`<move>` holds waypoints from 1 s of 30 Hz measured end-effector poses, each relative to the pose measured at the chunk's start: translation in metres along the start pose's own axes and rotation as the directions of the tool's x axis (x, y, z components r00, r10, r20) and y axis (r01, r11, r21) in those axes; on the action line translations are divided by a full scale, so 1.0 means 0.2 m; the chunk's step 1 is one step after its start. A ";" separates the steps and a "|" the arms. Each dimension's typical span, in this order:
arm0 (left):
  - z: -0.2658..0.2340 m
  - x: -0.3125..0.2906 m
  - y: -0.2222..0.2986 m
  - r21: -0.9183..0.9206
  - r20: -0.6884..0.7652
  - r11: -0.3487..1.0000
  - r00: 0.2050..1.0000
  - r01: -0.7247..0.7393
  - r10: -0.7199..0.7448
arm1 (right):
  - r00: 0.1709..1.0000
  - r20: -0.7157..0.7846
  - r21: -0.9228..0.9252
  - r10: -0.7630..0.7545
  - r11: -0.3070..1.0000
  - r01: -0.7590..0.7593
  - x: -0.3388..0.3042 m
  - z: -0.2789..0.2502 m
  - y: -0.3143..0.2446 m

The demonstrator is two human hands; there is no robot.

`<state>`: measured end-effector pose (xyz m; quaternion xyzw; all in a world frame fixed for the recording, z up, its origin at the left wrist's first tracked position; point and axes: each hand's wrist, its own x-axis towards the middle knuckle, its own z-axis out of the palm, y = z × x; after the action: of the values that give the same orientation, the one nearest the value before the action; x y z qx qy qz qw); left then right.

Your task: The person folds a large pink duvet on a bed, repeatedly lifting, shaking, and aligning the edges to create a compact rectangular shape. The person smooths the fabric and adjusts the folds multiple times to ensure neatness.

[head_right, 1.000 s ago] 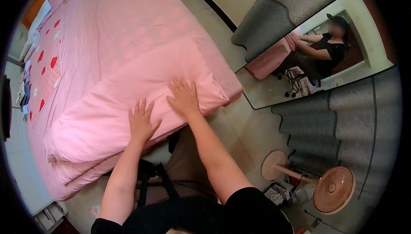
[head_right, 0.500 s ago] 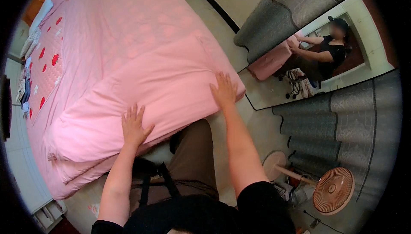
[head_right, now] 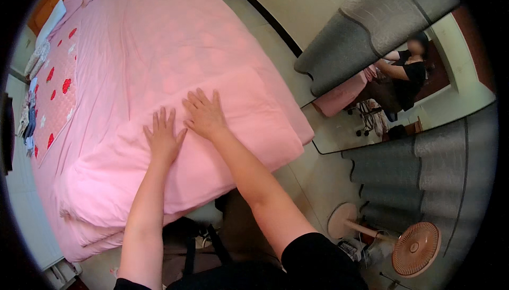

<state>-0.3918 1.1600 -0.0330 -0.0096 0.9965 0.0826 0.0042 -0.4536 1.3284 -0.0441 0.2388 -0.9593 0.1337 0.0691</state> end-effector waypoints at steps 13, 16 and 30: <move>0.24 -0.03 -0.22 0.043 -0.049 0.983 0.984 0.176 -0.174 | 0.975 -0.008 -0.138 0.221 0.966 -0.220 0.10 0.14 0.57; 0.24 -0.04 -0.23 0.035 -0.062 0.983 0.982 0.179 -0.176 | 0.947 0.051 -0.156 0.318 0.939 -0.307 0.09 0.11 0.65; 0.05 -0.18 -0.03 0.008 -0.010 0.985 0.985 0.174 -0.174 | 0.858 -0.167 -0.273 0.485 0.814 -0.513 -0.36 -0.35 0.53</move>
<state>-0.3557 1.1572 -0.0432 -0.0969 0.9922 0.0776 0.0067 -0.4352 1.4699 -0.0152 -0.0415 -0.9929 0.0065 0.1109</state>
